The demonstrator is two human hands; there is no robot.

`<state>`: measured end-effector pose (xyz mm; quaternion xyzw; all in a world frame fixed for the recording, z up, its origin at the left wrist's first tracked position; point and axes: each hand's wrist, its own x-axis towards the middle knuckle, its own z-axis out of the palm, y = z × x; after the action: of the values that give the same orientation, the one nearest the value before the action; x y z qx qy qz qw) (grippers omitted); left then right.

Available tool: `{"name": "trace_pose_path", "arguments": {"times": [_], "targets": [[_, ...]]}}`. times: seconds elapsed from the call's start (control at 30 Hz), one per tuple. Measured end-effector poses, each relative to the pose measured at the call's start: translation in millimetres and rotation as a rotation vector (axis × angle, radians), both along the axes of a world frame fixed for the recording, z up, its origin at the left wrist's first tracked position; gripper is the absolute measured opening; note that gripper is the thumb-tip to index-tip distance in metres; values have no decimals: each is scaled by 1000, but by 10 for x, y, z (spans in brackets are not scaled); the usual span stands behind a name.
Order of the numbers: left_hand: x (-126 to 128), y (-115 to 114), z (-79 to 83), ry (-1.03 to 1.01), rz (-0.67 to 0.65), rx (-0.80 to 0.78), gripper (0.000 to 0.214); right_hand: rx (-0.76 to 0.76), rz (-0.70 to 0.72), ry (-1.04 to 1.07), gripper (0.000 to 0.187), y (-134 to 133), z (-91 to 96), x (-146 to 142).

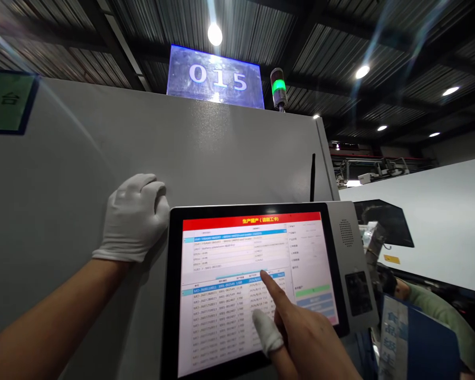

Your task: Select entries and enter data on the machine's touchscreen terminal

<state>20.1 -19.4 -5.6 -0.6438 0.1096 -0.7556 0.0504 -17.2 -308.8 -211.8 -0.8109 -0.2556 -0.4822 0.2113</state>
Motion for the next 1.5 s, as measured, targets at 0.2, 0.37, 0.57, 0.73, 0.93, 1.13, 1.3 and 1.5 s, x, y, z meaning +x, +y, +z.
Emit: {"name": "trace_pose_path", "arguments": {"times": [0.2, 0.37, 0.57, 0.73, 0.93, 1.13, 1.3, 1.5], "targets": [[10, -1, -7, 6, -8, -8, 20, 4, -32, 35, 60, -60, 33, -40], [1, -8, -6, 12, 4, -14, 21, 9, -22, 40, 60, -45, 27, -36], [-22, -23, 3, 23, 14, -16, 22, -13, -30, 10, 64, -71, -19, 13], [-23, -25, 4, 26, 12, -21, 24, -21, -37, -53, 66, -109, -53, 58], [-38, -32, 5, 30, 0, -22, 25, -41, -96, -63, 65, -96, -42, 45], [-20, -16, 6, 20, -10, -30, 24, -16, -86, -41, 63, -159, -53, 51], [-24, -21, 8, 33, 4, -30, 24, 28, -45, -2, 61, -213, -63, 50], [-41, -37, 14, 38, 8, -31, 23, 24, -47, 15, 63, -208, -59, 41]]}}
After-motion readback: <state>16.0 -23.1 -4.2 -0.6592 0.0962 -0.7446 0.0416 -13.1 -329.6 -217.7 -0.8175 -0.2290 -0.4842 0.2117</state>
